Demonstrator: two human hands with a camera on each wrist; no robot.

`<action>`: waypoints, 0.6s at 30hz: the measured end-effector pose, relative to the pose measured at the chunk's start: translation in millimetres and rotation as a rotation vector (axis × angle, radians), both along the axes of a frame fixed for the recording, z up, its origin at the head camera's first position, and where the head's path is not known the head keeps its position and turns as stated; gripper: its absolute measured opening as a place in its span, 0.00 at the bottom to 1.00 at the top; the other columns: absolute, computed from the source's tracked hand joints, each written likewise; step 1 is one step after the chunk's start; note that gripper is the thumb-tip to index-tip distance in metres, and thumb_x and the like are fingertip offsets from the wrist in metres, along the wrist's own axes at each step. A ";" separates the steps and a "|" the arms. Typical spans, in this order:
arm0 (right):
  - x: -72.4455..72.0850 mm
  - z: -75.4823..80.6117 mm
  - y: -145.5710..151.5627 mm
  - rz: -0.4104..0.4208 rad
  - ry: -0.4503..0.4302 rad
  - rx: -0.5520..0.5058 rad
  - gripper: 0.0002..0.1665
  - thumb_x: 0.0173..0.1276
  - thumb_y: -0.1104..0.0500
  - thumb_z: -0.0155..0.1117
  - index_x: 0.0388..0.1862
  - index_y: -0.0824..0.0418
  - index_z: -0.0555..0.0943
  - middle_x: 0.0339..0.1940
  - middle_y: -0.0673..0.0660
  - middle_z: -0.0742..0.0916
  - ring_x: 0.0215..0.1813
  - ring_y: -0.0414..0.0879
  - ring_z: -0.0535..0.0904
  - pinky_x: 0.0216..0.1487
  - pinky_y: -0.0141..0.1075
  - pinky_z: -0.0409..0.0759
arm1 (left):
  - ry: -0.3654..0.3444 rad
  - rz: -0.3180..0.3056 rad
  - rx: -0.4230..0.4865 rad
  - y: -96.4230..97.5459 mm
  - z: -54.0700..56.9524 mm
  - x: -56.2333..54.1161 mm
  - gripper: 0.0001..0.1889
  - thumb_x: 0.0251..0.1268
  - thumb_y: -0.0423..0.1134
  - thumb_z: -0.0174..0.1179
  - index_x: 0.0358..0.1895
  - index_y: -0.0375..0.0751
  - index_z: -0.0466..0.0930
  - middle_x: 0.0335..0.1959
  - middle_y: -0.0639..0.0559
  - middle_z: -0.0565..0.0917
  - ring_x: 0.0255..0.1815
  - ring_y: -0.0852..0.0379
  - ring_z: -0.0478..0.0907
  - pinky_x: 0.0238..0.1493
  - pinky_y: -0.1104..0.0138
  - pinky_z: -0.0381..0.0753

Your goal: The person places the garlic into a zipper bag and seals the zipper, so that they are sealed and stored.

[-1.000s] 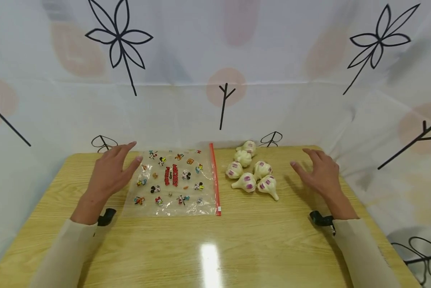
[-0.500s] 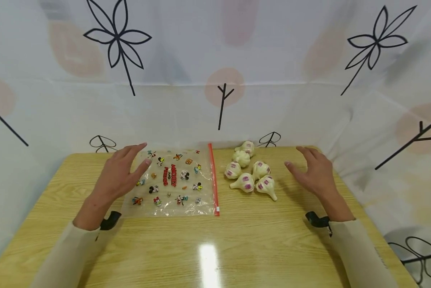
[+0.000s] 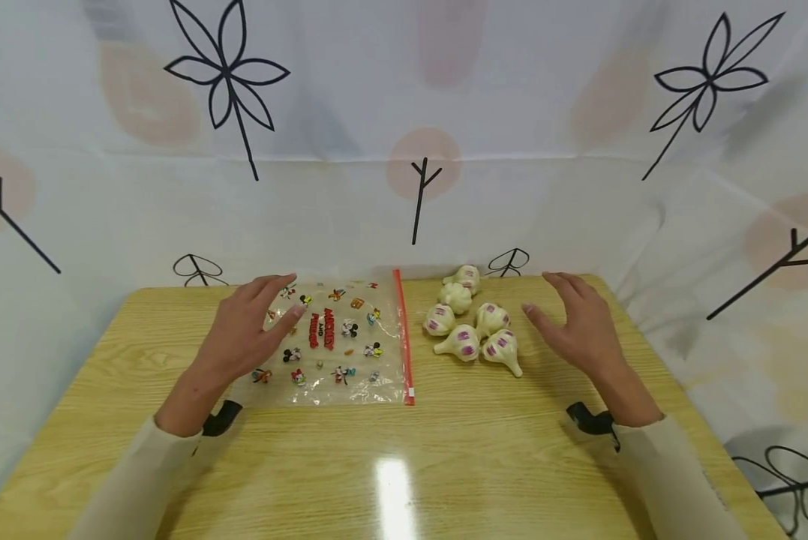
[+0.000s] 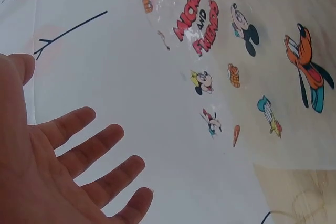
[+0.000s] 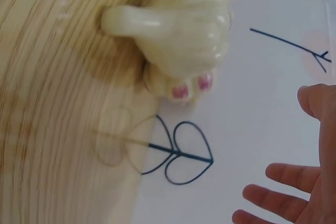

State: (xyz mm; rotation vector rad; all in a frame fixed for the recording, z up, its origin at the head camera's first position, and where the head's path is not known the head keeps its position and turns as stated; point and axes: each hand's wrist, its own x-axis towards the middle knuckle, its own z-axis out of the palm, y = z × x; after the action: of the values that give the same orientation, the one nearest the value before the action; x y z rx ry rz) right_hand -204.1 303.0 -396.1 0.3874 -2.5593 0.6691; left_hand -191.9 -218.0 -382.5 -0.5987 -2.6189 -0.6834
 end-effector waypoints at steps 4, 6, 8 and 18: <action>3.2 1.9 -10.1 0.031 0.027 -0.007 0.38 0.73 0.49 0.71 0.75 0.66 0.75 0.70 0.71 0.79 0.69 0.74 0.73 0.66 0.72 0.68 | 0.008 -0.016 -0.004 3.2 -1.1 1.3 0.29 0.82 0.51 0.57 0.78 0.42 0.71 0.73 0.36 0.75 0.68 0.31 0.75 0.63 0.33 0.73; 5.3 3.4 -15.5 0.042 0.045 -0.005 0.37 0.72 0.49 0.72 0.74 0.66 0.76 0.69 0.70 0.79 0.68 0.73 0.74 0.67 0.73 0.66 | 0.005 -0.021 -0.006 4.8 -0.9 2.8 0.29 0.82 0.51 0.58 0.78 0.42 0.71 0.73 0.37 0.75 0.69 0.31 0.74 0.64 0.33 0.72; 7.3 4.8 -20.6 0.055 0.064 -0.001 0.37 0.72 0.49 0.72 0.74 0.65 0.76 0.69 0.70 0.80 0.67 0.73 0.74 0.67 0.73 0.64 | 0.004 -0.030 -0.005 7.1 0.3 4.6 0.29 0.81 0.51 0.58 0.78 0.43 0.71 0.73 0.37 0.75 0.70 0.32 0.74 0.65 0.33 0.72; 14.4 6.2 -38.2 0.117 0.138 -0.007 0.36 0.68 0.53 0.74 0.72 0.64 0.78 0.68 0.69 0.81 0.67 0.71 0.75 0.68 0.73 0.62 | -0.025 -0.077 -0.004 22.6 1.2 11.7 0.30 0.80 0.51 0.61 0.78 0.46 0.71 0.73 0.42 0.76 0.73 0.36 0.72 0.69 0.35 0.70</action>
State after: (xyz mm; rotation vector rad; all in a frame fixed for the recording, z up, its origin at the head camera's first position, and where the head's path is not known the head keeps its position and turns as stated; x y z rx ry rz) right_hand -189.7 264.8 -389.9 0.5648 -2.4179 0.6687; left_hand -180.3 -195.4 -381.4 -0.6997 -2.6319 -0.7135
